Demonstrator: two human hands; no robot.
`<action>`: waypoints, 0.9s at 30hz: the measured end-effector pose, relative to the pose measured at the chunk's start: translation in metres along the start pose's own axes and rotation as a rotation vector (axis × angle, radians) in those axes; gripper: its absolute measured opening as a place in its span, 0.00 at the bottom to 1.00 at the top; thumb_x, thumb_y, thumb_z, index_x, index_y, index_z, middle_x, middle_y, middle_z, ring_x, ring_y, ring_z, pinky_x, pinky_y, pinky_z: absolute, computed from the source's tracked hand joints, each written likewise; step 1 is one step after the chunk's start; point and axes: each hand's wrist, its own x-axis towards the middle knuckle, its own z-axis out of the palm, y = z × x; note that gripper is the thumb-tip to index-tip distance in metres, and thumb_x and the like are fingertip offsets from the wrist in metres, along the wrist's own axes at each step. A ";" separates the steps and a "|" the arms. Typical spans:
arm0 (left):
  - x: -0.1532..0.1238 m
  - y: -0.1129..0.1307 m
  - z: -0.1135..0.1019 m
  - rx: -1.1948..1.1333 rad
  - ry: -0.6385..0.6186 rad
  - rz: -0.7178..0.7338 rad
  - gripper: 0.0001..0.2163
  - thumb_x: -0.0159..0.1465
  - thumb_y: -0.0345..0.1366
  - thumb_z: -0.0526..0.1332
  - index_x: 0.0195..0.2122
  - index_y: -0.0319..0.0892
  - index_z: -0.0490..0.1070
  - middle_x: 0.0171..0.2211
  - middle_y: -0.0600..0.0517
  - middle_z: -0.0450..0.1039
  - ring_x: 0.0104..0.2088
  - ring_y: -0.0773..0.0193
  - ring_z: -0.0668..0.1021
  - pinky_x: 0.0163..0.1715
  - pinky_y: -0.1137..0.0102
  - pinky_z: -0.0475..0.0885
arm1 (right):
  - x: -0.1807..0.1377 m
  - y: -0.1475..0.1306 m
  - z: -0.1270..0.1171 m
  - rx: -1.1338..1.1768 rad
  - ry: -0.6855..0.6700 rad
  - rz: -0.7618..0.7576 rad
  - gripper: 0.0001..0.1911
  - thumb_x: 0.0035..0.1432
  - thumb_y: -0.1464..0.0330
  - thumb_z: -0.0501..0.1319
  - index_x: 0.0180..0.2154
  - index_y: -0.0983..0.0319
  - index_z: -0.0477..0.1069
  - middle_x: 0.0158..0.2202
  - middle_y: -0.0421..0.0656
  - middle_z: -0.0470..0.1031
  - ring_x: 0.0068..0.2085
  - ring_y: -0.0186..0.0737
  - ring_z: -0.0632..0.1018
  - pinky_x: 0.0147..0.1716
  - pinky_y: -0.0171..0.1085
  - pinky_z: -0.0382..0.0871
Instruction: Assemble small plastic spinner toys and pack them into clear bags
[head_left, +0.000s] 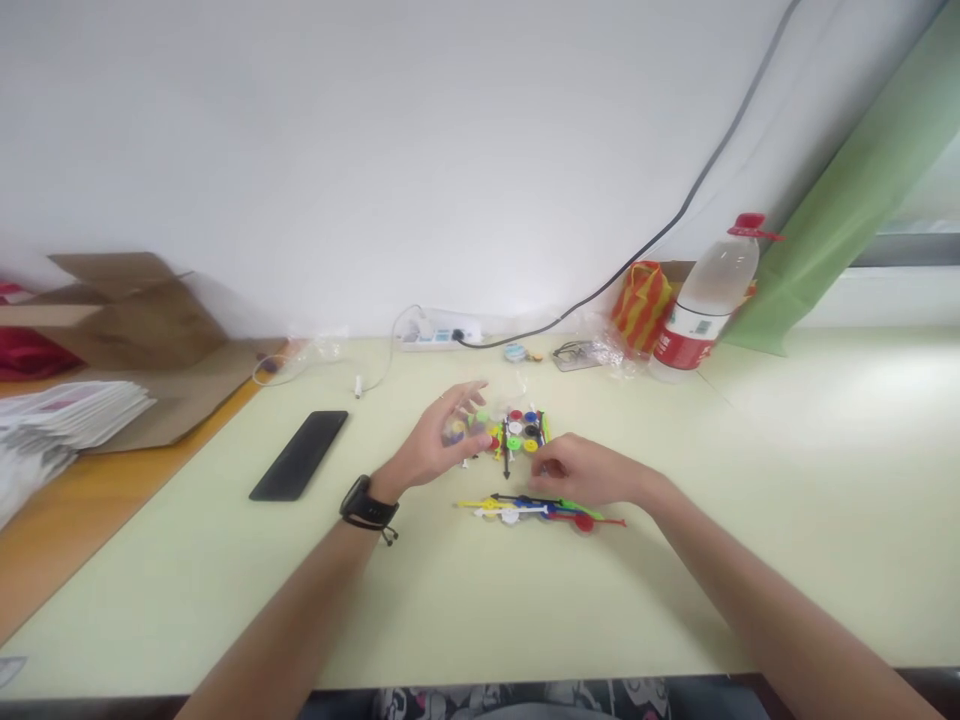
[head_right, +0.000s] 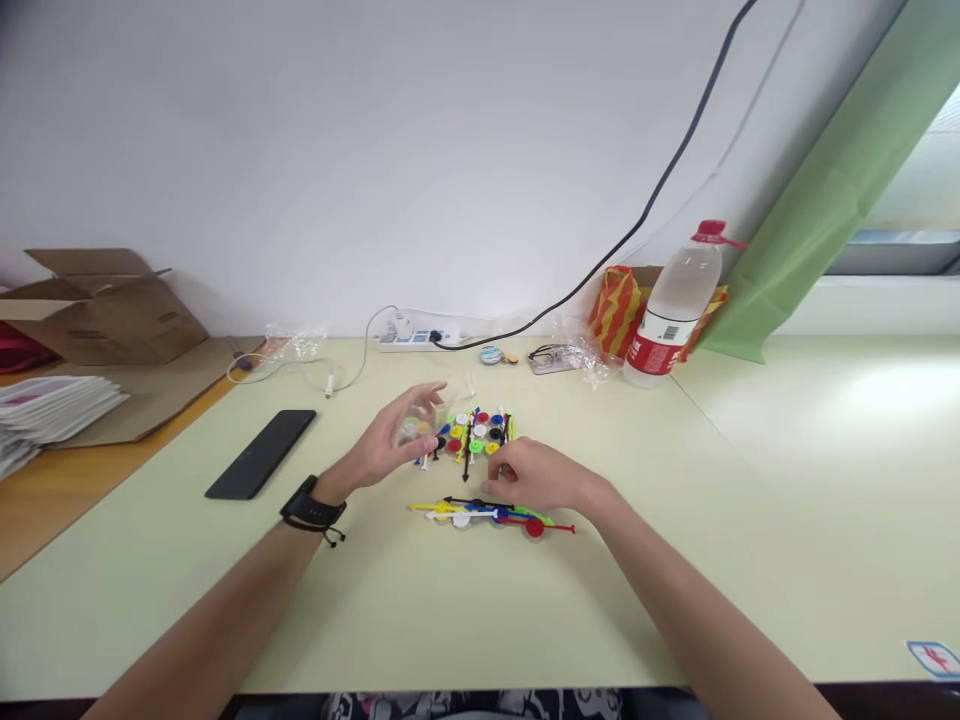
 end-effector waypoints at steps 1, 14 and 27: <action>-0.002 -0.002 0.002 -0.001 0.015 0.004 0.31 0.66 0.47 0.66 0.67 0.46 0.62 0.54 0.43 0.71 0.50 0.54 0.75 0.53 0.58 0.71 | 0.001 0.001 0.002 -0.001 -0.009 0.023 0.13 0.62 0.62 0.62 0.28 0.62 0.73 0.23 0.37 0.69 0.25 0.32 0.64 0.25 0.34 0.56; -0.011 0.008 0.010 0.027 -0.004 0.011 0.31 0.64 0.48 0.68 0.64 0.44 0.62 0.56 0.42 0.69 0.55 0.50 0.74 0.58 0.57 0.68 | -0.014 0.033 -0.009 0.330 0.112 0.069 0.13 0.61 0.60 0.59 0.30 0.62 0.71 0.25 0.38 0.67 0.28 0.35 0.66 0.27 0.35 0.61; -0.011 0.019 0.003 -0.277 -0.258 -0.137 0.31 0.64 0.49 0.68 0.65 0.46 0.62 0.58 0.44 0.71 0.58 0.48 0.74 0.59 0.55 0.66 | -0.030 0.009 -0.094 0.887 0.622 -0.164 0.08 0.55 0.65 0.71 0.34 0.60 0.75 0.23 0.38 0.75 0.18 0.30 0.70 0.16 0.32 0.62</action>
